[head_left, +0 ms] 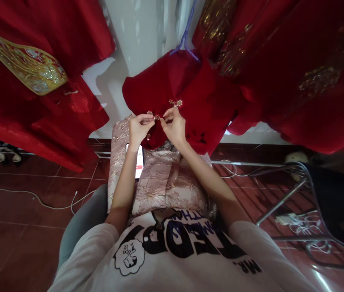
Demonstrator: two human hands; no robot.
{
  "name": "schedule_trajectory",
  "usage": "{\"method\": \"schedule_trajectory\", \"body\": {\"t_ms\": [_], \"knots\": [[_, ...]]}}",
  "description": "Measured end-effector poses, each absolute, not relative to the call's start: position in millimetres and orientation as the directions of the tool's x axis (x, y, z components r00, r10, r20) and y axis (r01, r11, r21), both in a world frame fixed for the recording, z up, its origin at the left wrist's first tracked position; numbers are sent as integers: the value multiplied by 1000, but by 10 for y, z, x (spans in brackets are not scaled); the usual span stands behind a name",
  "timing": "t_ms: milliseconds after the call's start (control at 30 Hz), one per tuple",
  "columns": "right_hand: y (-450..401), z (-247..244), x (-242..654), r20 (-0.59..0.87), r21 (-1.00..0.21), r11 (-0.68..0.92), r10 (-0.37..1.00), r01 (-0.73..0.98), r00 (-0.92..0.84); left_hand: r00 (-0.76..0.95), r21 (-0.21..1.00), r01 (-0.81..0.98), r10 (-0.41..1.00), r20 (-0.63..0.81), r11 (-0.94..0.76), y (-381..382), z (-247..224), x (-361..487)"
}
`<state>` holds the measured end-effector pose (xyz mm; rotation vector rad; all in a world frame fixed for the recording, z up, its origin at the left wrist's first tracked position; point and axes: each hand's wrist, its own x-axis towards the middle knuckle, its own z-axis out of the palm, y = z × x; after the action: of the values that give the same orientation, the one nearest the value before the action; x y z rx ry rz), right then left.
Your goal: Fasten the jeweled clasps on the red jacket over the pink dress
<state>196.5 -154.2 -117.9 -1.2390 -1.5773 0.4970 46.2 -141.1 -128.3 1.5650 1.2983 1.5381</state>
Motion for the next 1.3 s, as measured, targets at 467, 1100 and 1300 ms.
{"method": "schedule_trajectory", "body": {"t_ms": [467, 1100, 1300], "knots": [[-1648, -1110, 2187, 429, -764, 431, 895, 480, -122, -109, 954, 110, 951, 290, -278, -1326, -1386, 303], [-1848, -1284, 2391, 128, -394, 248, 968, 885, -214, 388, 906, 387, 922, 7, -170, -1452, -1535, -2], [-1844, -1094, 2559, -38, -783, 224, 914, 581, -403, 362, 909, 396, 932, -26, -129, -1481, -1472, 21]]}}
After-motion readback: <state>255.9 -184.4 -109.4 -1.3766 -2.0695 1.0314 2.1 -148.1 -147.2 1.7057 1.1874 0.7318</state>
